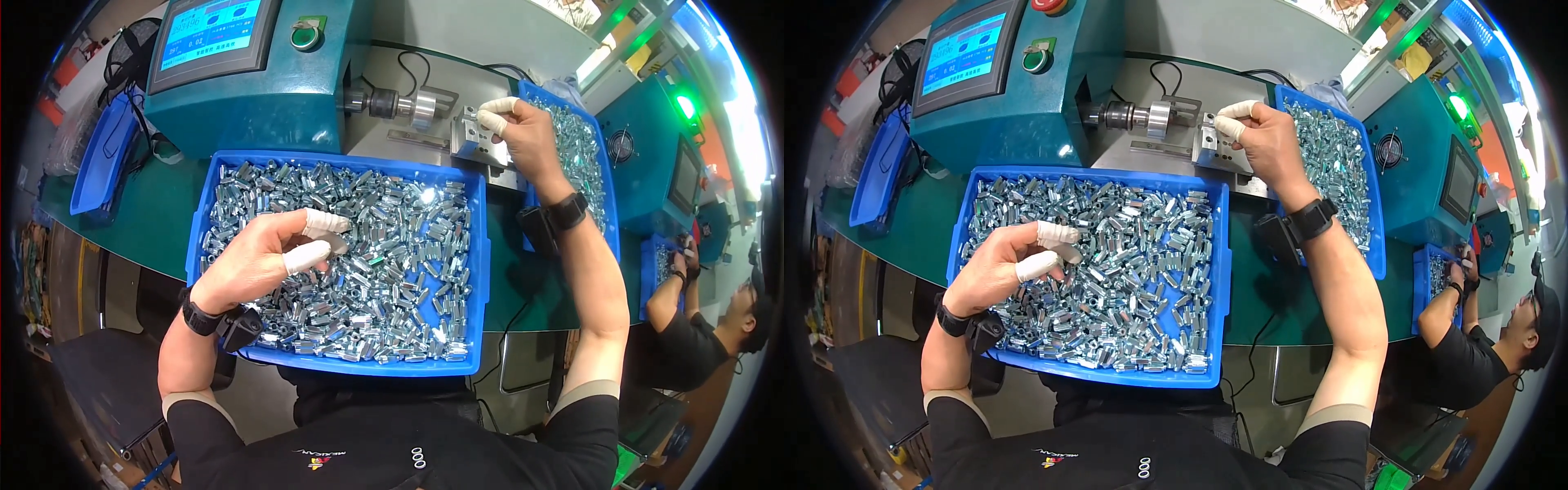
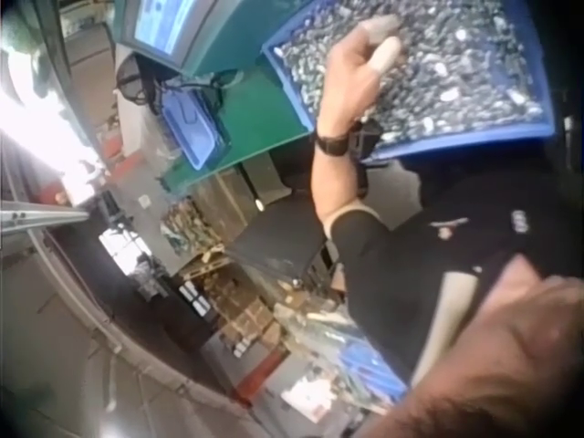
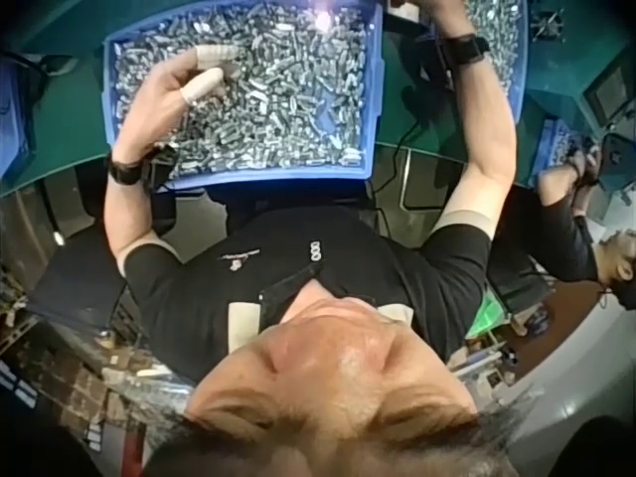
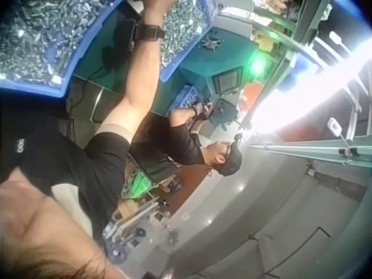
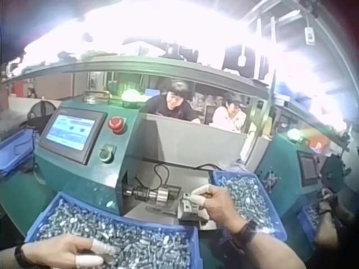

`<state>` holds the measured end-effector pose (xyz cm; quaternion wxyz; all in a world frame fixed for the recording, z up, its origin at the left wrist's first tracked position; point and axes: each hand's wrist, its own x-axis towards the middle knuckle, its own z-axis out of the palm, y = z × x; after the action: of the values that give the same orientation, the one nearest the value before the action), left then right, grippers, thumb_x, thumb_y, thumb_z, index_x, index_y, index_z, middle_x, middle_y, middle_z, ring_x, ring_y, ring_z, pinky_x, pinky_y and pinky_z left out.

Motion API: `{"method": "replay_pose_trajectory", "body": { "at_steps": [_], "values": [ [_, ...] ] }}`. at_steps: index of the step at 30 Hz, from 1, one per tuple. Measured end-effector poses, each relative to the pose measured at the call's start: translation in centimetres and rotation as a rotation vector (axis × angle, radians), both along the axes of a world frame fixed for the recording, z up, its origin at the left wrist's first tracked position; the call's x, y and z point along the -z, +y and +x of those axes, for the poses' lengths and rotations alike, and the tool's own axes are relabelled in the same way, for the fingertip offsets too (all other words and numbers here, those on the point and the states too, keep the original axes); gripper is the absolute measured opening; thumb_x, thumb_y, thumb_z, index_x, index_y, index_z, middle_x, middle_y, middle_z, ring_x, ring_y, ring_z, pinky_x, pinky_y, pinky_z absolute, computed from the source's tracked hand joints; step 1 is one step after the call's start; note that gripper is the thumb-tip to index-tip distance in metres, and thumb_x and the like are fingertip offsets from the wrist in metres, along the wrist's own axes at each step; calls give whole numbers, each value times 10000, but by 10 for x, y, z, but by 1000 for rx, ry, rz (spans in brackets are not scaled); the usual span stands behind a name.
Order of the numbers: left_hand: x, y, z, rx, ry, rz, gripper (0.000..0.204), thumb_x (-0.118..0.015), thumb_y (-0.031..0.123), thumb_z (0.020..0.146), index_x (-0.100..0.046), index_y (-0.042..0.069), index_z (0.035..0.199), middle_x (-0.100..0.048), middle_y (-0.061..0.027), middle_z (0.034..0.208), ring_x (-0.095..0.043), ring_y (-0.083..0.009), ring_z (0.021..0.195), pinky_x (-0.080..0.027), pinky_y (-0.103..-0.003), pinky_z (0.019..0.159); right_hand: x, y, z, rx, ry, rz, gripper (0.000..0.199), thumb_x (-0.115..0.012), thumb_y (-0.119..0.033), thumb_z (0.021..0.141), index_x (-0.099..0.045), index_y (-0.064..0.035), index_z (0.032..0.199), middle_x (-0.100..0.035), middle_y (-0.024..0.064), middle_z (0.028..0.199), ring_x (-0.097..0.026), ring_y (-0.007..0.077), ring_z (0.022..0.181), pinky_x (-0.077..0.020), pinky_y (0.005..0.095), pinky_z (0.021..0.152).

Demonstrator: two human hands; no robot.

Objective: The person picks up a metal component from a blue bin, inserts it into a machine, and then places the processed part into a separate blue bin, repeating this cycle.

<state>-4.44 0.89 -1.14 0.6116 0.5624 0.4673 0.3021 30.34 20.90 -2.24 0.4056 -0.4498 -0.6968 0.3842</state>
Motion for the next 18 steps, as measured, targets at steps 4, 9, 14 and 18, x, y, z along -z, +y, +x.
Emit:
{"method": "replay_pose_trajectory", "body": {
  "at_steps": [4,9,14,18],
  "values": [
    [5,-2,-2,1,-1,23,363,-620,125,1029,-622,-2,1369,-725,-108,1179,-704,-163,955,-564,-319,891,3,1,-3,-22,-46,56,160,-754,-108,938,-760,12,1043,-708,11,891,-631,79,777,-502,231,693],
    [3,-1,-3,19,17,9,368,-625,127,1030,-619,5,1376,-724,-105,1183,-709,-169,957,-561,-317,892,-4,-4,3,-109,-71,54,177,-752,-80,926,-757,18,1073,-695,-4,957,-632,77,823,-505,233,730],
    [2,-2,-1,31,53,16,369,-626,129,1031,-618,10,1380,-725,-101,1182,-711,-166,956,-558,-316,881,-6,-4,-1,-92,-204,194,153,-726,-40,907,-769,-12,1050,-694,53,953,-676,148,809,-537,273,739],
    [1,-1,0,31,57,12,372,-629,139,1031,-618,12,1381,-726,-101,1181,-710,-162,953,-557,-314,875,-6,2,2,-112,-326,418,152,-714,-8,897,-767,-41,1036,-680,73,932,-681,191,837,-533,295,752]
  ]
}}
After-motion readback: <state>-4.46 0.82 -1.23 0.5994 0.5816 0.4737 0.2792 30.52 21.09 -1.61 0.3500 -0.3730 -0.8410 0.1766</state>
